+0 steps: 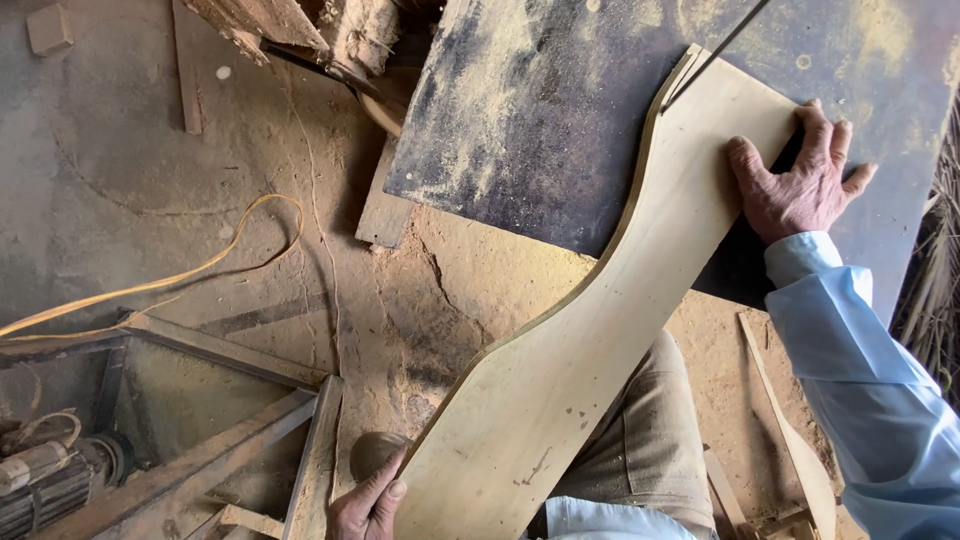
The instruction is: Sanding the edges of a curved wooden piece with a power sander and cutting a wooden board on a table saw
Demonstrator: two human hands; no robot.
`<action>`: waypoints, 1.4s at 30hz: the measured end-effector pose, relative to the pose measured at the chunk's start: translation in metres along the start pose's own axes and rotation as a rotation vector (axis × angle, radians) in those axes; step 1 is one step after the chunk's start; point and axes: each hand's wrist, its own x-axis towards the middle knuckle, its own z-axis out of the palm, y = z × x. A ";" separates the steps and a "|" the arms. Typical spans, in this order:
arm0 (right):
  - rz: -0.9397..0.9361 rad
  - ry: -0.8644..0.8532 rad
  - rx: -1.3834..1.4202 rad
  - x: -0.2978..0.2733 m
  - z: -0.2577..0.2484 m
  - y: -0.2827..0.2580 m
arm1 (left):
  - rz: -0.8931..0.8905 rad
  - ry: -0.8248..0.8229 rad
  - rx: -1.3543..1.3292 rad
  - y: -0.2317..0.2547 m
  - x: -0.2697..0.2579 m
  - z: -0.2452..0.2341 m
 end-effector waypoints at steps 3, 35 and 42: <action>0.011 -0.014 0.012 0.000 0.001 0.000 | -0.157 -0.042 0.048 0.003 0.002 -0.006; -0.047 0.070 0.000 -0.001 0.005 -0.002 | -0.075 -0.160 -0.004 -0.007 0.041 -0.029; -0.016 0.080 0.006 -0.003 0.005 -0.007 | -0.106 -0.228 0.104 -0.011 0.053 -0.040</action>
